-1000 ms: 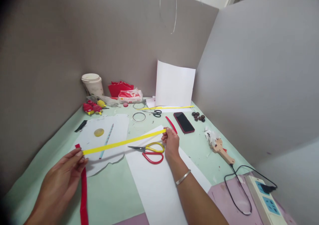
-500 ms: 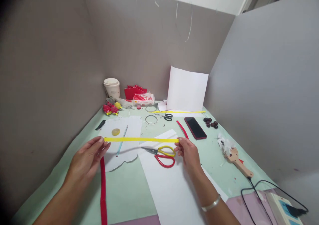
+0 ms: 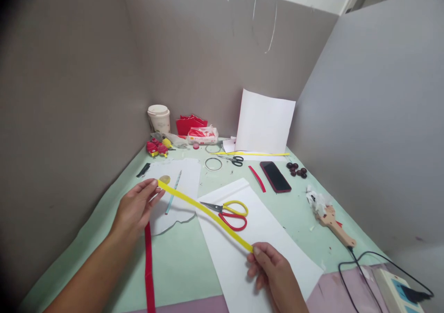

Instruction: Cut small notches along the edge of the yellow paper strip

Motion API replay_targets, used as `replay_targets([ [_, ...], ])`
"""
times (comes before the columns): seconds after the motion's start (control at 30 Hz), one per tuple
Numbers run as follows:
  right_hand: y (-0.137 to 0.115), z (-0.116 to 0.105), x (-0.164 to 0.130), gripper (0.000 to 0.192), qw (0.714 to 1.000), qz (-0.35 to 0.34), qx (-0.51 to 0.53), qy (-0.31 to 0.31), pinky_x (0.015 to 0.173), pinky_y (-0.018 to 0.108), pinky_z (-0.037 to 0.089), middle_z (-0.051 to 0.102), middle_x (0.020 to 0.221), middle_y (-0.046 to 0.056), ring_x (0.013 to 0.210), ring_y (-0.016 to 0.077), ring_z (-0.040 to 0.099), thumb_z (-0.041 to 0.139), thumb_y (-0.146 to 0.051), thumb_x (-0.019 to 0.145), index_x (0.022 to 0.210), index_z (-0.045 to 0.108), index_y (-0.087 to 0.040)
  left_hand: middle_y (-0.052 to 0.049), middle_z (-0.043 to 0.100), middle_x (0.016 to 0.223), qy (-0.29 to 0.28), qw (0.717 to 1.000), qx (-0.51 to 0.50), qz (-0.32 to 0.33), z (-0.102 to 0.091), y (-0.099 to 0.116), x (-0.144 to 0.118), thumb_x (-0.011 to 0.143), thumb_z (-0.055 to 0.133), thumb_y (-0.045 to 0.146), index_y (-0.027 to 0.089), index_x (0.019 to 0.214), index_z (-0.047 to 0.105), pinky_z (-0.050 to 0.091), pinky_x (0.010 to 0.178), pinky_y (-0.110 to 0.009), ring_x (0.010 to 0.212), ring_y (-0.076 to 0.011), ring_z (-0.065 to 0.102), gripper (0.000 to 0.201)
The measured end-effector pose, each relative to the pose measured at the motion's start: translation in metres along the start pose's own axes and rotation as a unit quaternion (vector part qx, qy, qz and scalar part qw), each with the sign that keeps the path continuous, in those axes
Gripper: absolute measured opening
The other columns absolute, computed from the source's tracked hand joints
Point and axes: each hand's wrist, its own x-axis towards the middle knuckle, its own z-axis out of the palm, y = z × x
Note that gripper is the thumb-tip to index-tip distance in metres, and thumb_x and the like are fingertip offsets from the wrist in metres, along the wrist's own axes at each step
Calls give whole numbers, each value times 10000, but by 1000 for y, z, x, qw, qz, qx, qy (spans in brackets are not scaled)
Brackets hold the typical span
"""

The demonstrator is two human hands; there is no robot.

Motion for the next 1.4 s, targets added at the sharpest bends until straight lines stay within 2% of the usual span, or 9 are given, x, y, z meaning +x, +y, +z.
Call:
replay_targets([
  [0.23, 6, 4, -14, 479, 998, 57, 26, -9, 361, 149, 382, 658, 642, 10, 472, 98, 581, 828, -536, 604, 758, 589, -150, -1, 636, 724, -14, 999, 52, 11, 22, -1, 19, 684, 725, 117, 141, 792, 657, 579, 684, -225, 636, -77, 605, 130],
  [0.63, 6, 35, -26, 328, 998, 60, 9, -28, 439, 183, 447, 705, 720, 65, 598, 163, 685, 691, -331, 768, 983, 575, -112, -10, 619, 691, -45, 984, 168, 29, 78, -23, 57, 673, 701, 106, 140, 746, 616, 546, 732, -312, 633, -116, 602, 117],
  [0.77, 7, 38, -25, 345, 998, 59, 8, -30, 450, 195, 462, 708, 733, 67, 608, 174, 696, 687, -342, 763, 989, 570, -108, -40, 649, 848, -56, 969, 230, 72, 77, -13, 38, 596, 777, 120, 164, 814, 672, 486, 865, -344, 867, -191, 609, 246],
  [0.87, 10, 39, -24, 381, 998, 57, 14, -29, 454, 202, 470, 704, 727, 60, 607, 175, 693, 713, -372, 741, 982, 569, -115, -27, 661, 1021, -86, 957, 259, 97, 60, -7, -2, 646, 781, 247, 221, 956, 684, 451, 900, -306, 983, -195, 586, 325],
  [0.97, 13, 41, -24, 405, 998, 51, 16, -35, 454, 215, 481, 697, 723, 53, 605, 176, 684, 731, -405, 723, 968, 573, -124, -70, 695, 754, -209, 936, 282, -14, 37, -11, -53, 678, 760, 365, 151, 800, 710, 512, 666, -304, 673, -192, 631, 252],
  [1.07, 11, 44, -27, 407, 998, 38, 10, -40, 461, 226, 493, 691, 724, 51, 618, 180, 679, 729, -426, 724, 958, 576, -129, -121, 710, 774, -351, 858, 301, -225, 20, -23, -94, 714, 720, 457, 124, 742, 702, 526, 611, -301, 633, -189, 635, 334],
  [1.13, 8, 48, -30, 396, 999, 29, 2, -36, 469, 230, 498, 688, 724, 50, 628, 182, 678, 720, -431, 730, 950, 581, -132, -132, 714, 819, -362, 839, 303, -272, 15, -32, -109, 737, 697, 477, 122, 765, 693, 539, 658, -308, 690, -199, 661, 357],
  [1.27, 6, 55, -34, 395, 999, 23, -7, -31, 475, 234, 502, 679, 710, 41, 625, 180, 670, 723, -448, 719, 927, 590, -139, -116, 727, 840, -352, 843, 251, -320, 17, -45, -118, 761, 687, 474, 142, 845, 683, 539, 760, -317, 790, -207, 692, 343],
  [1.4, 13, 57, -35, 414, 999, 19, -10, -42, 482, 241, 502, 673, 714, 38, 628, 181, 666, 715, -464, 728, 957, 592, -142, -127, 738, 847, -360, 845, 199, -341, 21, -55, -119, 746, 722, 424, 137, 795, 658, 547, 786, -360, 725, -210, 703, 298],
])
